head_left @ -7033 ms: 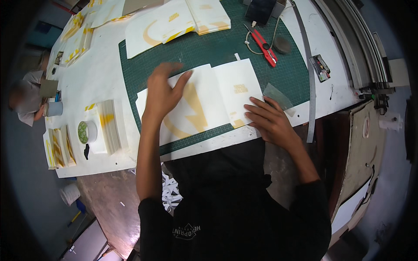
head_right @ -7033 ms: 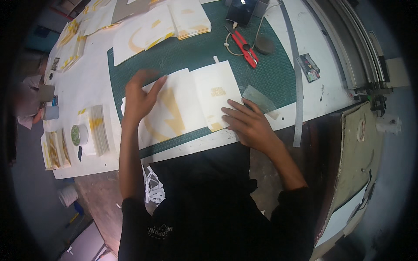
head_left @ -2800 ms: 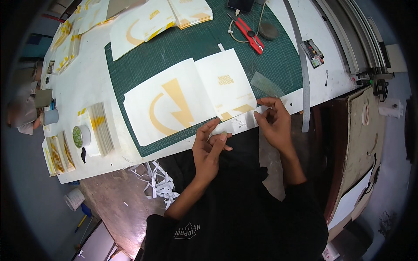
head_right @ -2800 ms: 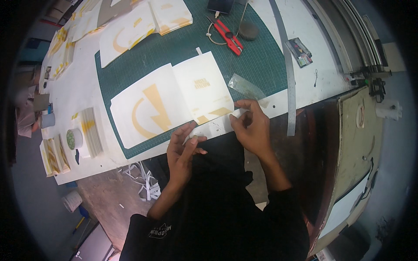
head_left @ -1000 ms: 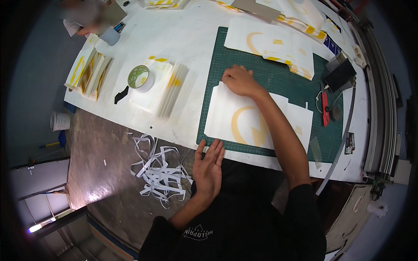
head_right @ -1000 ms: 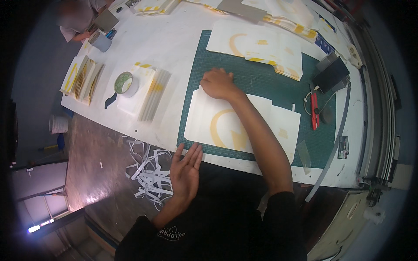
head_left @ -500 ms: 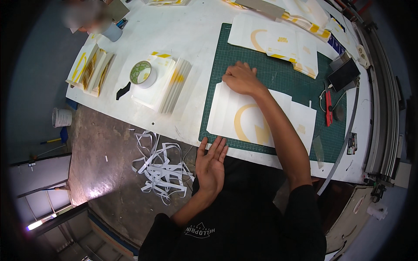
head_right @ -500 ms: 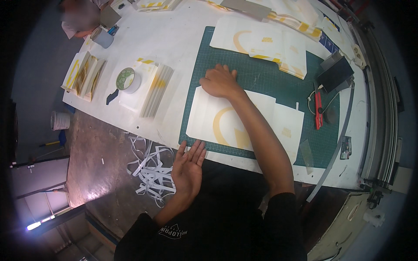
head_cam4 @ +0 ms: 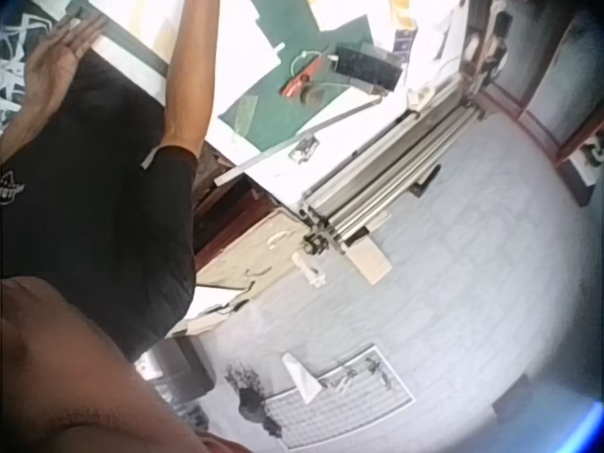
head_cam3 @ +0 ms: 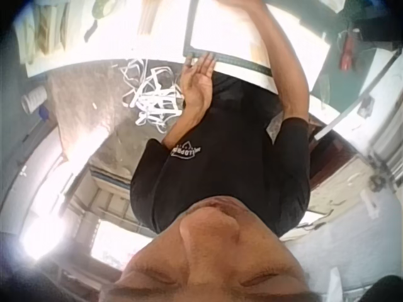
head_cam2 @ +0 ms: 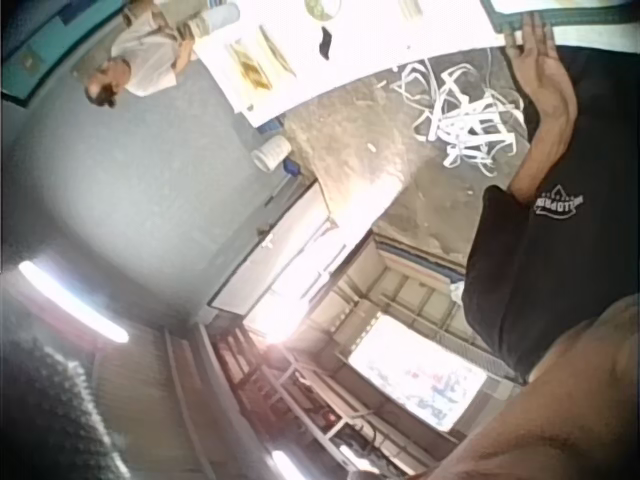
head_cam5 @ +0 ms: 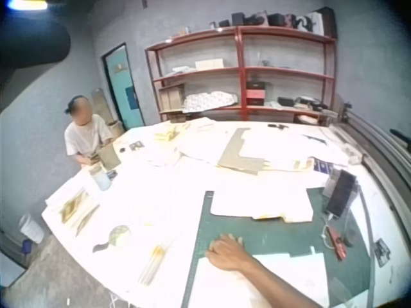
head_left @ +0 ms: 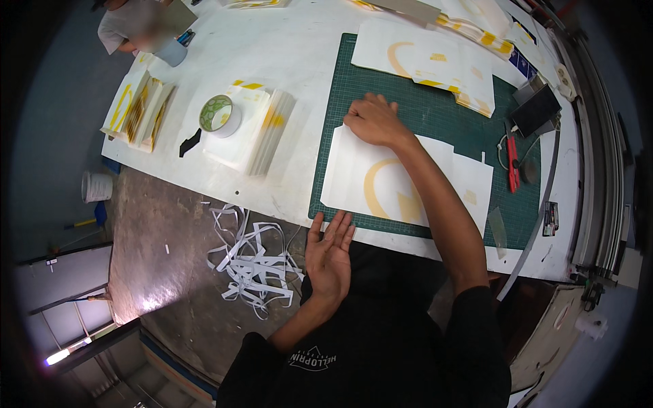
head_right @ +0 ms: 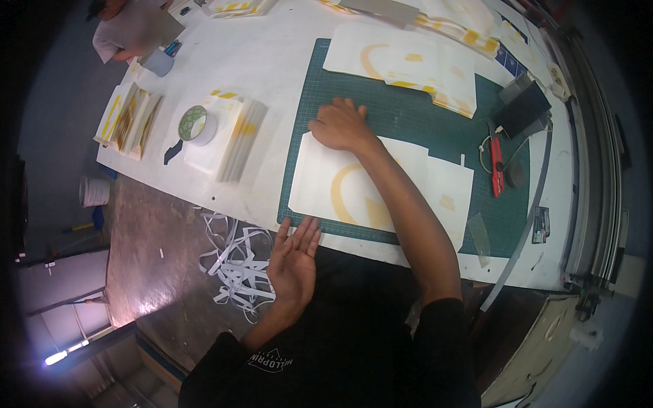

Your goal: The person assembles a book by placing a printed cover sheet over a folded booklet, aligning the edges, and smoothing the surface. They repeatedly open and close the assembled book to check the fit and alignment of the cover and pages.

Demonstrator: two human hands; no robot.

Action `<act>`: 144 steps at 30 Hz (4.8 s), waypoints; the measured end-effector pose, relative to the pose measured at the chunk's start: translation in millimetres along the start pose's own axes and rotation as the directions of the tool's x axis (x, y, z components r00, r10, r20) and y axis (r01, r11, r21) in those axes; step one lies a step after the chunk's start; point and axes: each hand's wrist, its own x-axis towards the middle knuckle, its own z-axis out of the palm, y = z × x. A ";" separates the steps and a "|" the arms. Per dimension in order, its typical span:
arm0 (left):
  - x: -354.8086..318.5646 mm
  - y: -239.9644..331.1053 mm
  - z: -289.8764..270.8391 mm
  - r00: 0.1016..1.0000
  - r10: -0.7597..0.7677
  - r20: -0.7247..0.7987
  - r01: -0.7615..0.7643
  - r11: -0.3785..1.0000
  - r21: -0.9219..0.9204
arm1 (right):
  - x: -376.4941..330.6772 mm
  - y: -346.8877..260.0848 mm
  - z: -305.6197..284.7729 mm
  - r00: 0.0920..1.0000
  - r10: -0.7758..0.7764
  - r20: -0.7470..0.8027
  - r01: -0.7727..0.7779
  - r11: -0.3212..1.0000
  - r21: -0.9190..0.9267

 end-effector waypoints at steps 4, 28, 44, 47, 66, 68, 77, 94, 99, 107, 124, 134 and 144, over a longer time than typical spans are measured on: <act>0.1 0.0 -1.3 1.000 0.008 0.007 -0.008 1.000 0.011 | -1.7 9.2 7.5 0.996 -0.046 -0.075 0.052 0.996 0.071; 75.5 -39.0 96.4 0.132 -0.339 0.931 -0.991 -0.048 0.123 | -307.2 139.8 -9.5 0.767 -0.020 -0.642 0.034 0.999 0.009; 27.3 -62.1 78.1 0.491 -0.270 0.828 -0.811 0.207 0.548 | -341.3 139.3 32.6 0.610 0.328 -0.721 -0.119 0.938 0.325; 6.4 -63.7 79.7 0.659 -0.296 0.692 -0.628 0.291 0.722 | -354.0 140.5 43.5 0.529 0.514 -0.675 -0.188 0.847 0.497; -27.1 -98.5 54.1 0.780 -0.392 0.488 -0.146 0.645 0.750 | -353.5 134.6 59.8 0.528 0.531 -0.663 -0.071 0.805 0.588; -26.6 -99.4 53.2 0.781 -0.392 0.487 -0.146 0.643 0.752 | -353.9 134.3 59.3 0.528 0.531 -0.663 -0.073 0.806 0.587; -10.9 -82.4 60.5 0.642 -0.120 0.757 -0.681 0.365 0.635 | -354.4 135.7 51.9 0.485 0.468 -0.739 -0.157 0.878 0.453; 69.1 -59.8 99.0 0.112 -0.418 0.901 -0.993 -0.075 0.088 | -318.2 127.9 45.2 0.671 0.067 -0.738 -0.159 0.986 -0.055; 79.1 -69.4 98.0 0.038 -0.458 0.888 -0.997 -0.075 0.004 | -317.1 126.6 45.8 0.670 0.067 -0.740 -0.173 0.983 -0.067; 92.2 -59.5 86.1 -0.023 -0.480 0.877 -0.990 -0.112 -0.088 | -318.0 125.2 42.3 0.670 0.064 -0.740 -0.191 0.978 -0.088; 97.1 -48.8 78.9 -0.011 -0.485 0.874 -0.992 -0.102 -0.069 | -322.4 130.2 44.7 0.646 0.178 -0.742 -0.209 0.977 0.053; 100.6 -54.3 84.5 -0.012 -0.501 0.865 -0.994 -0.088 -0.065 | -301.8 127.0 60.0 0.384 0.494 -0.780 -0.404 0.850 0.339; 114.1 -52.3 85.5 0.041 -0.563 0.825 -0.999 0.003 0.051 | -296.6 124.5 69.5 0.320 0.437 -0.841 -0.405 0.865 0.296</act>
